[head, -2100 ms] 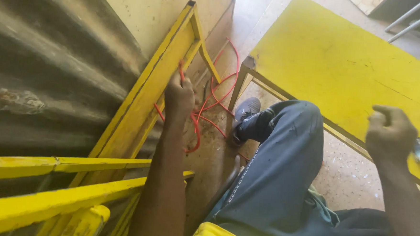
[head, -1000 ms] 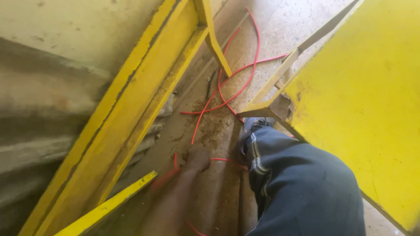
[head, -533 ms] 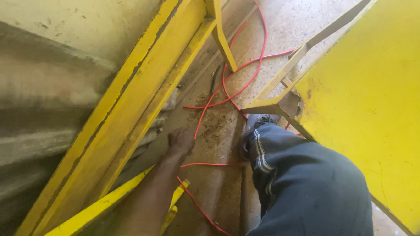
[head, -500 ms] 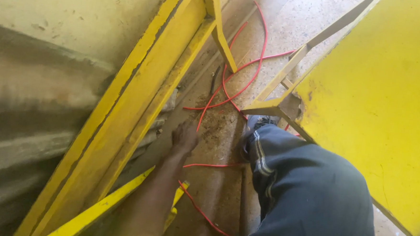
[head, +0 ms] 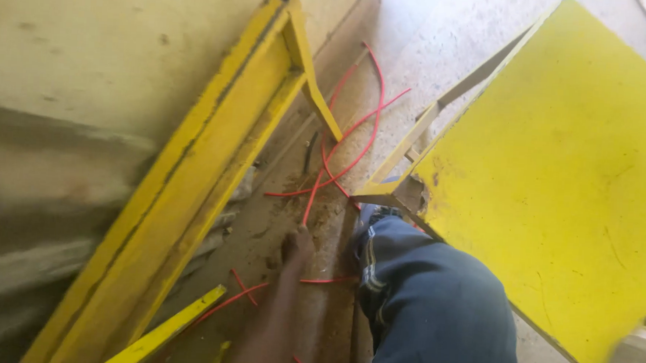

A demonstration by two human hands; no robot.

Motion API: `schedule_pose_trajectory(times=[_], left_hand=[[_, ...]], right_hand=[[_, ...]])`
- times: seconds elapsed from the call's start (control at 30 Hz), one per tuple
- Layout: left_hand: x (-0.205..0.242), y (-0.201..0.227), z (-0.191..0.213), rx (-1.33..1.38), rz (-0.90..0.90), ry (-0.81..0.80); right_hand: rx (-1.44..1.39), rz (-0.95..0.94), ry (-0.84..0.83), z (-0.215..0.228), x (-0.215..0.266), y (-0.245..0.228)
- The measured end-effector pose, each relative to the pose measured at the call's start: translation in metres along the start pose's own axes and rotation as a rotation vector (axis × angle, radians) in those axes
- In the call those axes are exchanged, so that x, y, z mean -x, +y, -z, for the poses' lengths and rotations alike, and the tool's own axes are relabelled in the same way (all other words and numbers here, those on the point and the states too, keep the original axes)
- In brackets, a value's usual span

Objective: The person strips the insulation from red and white electrical wires using a knife. They hold the wire against a yellow table, cut the outer layer, and peel it away to expose the inner conductor.

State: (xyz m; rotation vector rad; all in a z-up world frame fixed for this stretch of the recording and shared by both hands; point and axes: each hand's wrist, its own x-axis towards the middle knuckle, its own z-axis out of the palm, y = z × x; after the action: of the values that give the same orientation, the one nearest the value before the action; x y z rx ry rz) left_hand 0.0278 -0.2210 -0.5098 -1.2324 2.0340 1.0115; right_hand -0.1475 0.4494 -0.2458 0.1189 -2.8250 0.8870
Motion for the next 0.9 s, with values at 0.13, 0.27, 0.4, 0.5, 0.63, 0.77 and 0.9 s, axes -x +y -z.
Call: schedule_pose_trajectory(times=[0.13, 0.27, 0.4, 0.5, 0.63, 0.77, 0.9], left_hand=[[0.08, -0.032, -0.037, 0.596, 0.159, 0.046], [0.184, -0.081, -0.049, 1.179, 0.152, -0.164], [0.241, -0.104, -0.004, 1.375, 0.152, -0.302], [0.251, -0.093, 0.043, 0.88, 0.088, -0.226], [0.248, -0.068, 0.103, -0.409, -0.144, -0.063], [0.226, -0.089, 0.102, -0.481, -0.233, -0.003], [0.212, -0.103, 0.087, -0.91, -0.92, -0.347]], right_hand=[[-0.103, 0.045, 0.037, -0.035, 0.002, -0.222], [0.226, -0.105, -0.18, 0.004, -0.015, -0.373], [0.604, 0.064, -0.015, -0.002, -0.012, -0.354], [0.598, 0.07, -0.011, 0.0, -0.02, -0.366], [0.504, 0.033, -0.037, 0.005, -0.018, -0.377], [0.431, 0.001, -0.07, 0.02, -0.019, -0.379], [0.173, -0.11, -0.199, 0.061, -0.006, -0.399]])
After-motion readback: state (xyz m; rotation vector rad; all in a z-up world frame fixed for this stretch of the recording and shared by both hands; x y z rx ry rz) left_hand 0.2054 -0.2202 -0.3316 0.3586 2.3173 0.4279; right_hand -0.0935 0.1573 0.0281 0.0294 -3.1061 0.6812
